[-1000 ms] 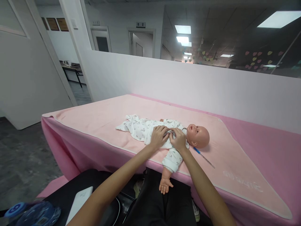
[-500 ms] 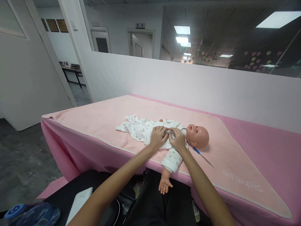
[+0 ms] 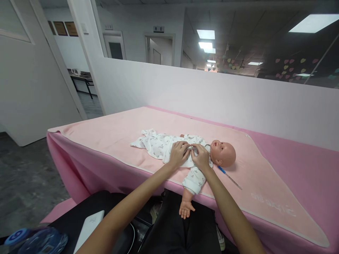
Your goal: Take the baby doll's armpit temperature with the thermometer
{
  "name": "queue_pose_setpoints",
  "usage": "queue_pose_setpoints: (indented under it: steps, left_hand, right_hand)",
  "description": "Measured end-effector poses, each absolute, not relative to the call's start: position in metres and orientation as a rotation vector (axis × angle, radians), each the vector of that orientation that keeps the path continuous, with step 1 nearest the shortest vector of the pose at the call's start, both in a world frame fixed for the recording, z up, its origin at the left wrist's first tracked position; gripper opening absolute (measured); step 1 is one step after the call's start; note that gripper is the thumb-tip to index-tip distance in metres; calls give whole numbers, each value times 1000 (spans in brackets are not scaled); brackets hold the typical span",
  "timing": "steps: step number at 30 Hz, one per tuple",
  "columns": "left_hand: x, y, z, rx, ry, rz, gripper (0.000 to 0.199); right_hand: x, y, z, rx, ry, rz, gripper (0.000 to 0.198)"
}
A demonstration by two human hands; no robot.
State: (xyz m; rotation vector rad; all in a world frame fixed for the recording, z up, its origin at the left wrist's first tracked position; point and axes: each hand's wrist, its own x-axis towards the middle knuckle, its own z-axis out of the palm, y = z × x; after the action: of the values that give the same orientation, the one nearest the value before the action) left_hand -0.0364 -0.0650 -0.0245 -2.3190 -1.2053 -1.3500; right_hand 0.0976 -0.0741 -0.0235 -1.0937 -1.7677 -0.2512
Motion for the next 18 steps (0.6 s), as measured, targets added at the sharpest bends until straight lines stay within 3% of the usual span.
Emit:
queue_pose_setpoints:
  steps: [18]
  left_hand:
    - [-39,-66,-22,-2437,-1228,-1432,10]
  right_hand:
    - [99,-73,-26,-1039,-1717,-218,19]
